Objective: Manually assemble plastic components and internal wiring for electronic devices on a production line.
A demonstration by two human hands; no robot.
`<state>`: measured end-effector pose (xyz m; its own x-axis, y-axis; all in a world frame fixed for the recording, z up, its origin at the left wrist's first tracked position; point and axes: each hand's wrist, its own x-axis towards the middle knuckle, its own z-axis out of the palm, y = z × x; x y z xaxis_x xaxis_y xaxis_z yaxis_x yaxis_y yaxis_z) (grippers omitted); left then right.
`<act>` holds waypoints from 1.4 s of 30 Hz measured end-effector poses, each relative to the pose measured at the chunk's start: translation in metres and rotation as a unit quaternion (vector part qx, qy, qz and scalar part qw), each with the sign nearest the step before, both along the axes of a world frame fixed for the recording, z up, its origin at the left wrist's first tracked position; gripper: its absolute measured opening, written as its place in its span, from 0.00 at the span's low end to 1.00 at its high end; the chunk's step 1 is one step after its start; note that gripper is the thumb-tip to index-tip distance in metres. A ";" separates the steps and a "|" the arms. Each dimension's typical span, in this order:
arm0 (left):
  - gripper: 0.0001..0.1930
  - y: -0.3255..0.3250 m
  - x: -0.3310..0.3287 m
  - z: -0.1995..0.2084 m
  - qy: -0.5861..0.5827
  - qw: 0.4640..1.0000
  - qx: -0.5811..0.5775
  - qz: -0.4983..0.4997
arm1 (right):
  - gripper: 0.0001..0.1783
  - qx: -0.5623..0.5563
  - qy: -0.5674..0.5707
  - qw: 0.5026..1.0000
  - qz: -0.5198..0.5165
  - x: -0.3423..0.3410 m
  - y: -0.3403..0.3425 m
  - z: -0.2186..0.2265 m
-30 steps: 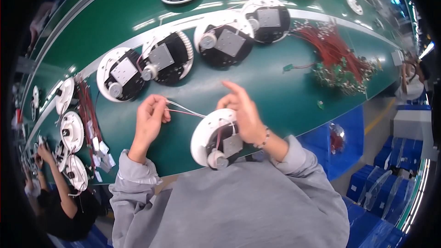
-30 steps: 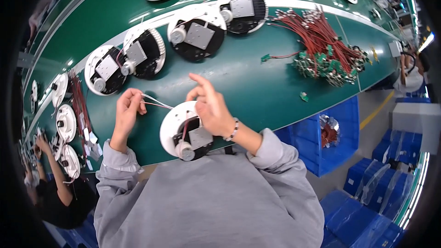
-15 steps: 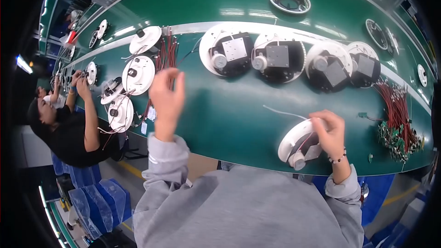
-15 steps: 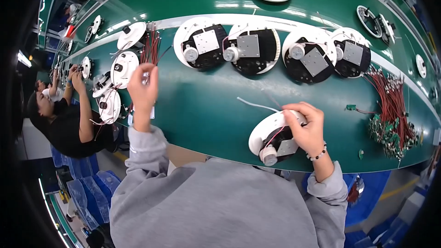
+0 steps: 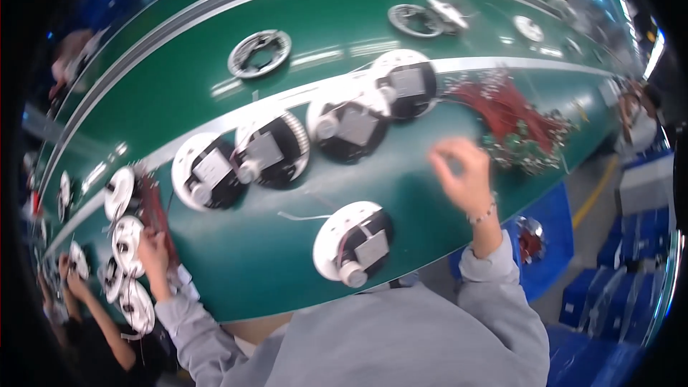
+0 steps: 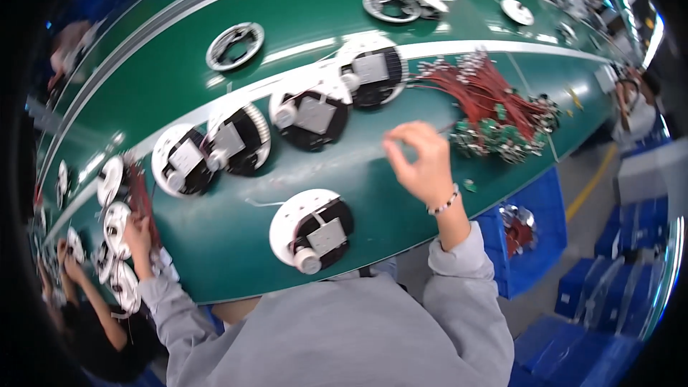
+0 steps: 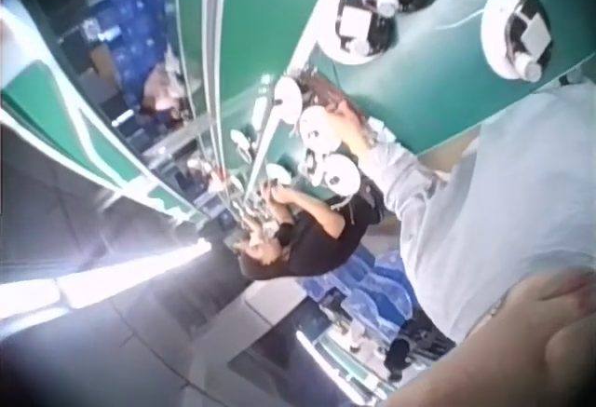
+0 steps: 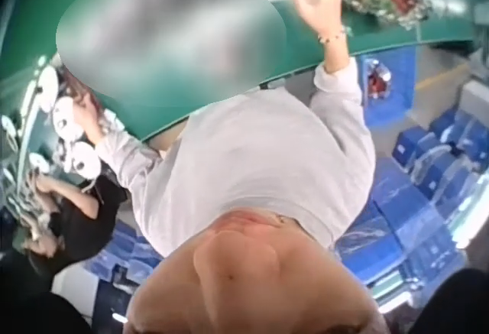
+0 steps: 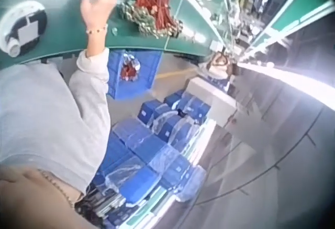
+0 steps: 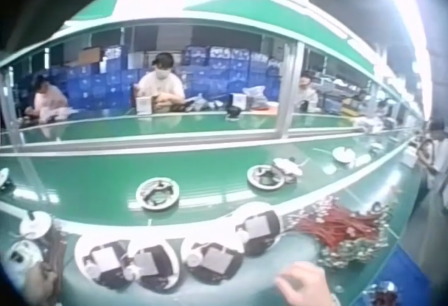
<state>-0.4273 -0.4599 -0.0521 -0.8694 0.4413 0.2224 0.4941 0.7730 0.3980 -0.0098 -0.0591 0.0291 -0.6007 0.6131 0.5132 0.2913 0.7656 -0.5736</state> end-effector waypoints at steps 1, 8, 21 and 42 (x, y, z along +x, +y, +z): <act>0.13 -0.009 -0.007 -0.002 -0.037 0.999 0.026 0.009 | 0.04 0.088 -0.036 0.991 -0.091 0.015 0.019 0.000; 0.13 -0.031 -0.023 0.040 -0.072 0.995 0.068 0.022 | 0.10 0.080 -0.275 0.874 -0.393 0.110 0.083 -0.001; 0.13 0.002 0.038 0.108 -0.020 0.913 0.403 0.053 | 0.17 0.004 -0.248 0.875 -0.415 0.113 0.042 0.023; 0.06 0.192 0.237 0.101 -0.573 0.606 0.444 -0.329 | 0.08 -0.133 0.131 0.966 0.181 -0.066 -0.132 0.015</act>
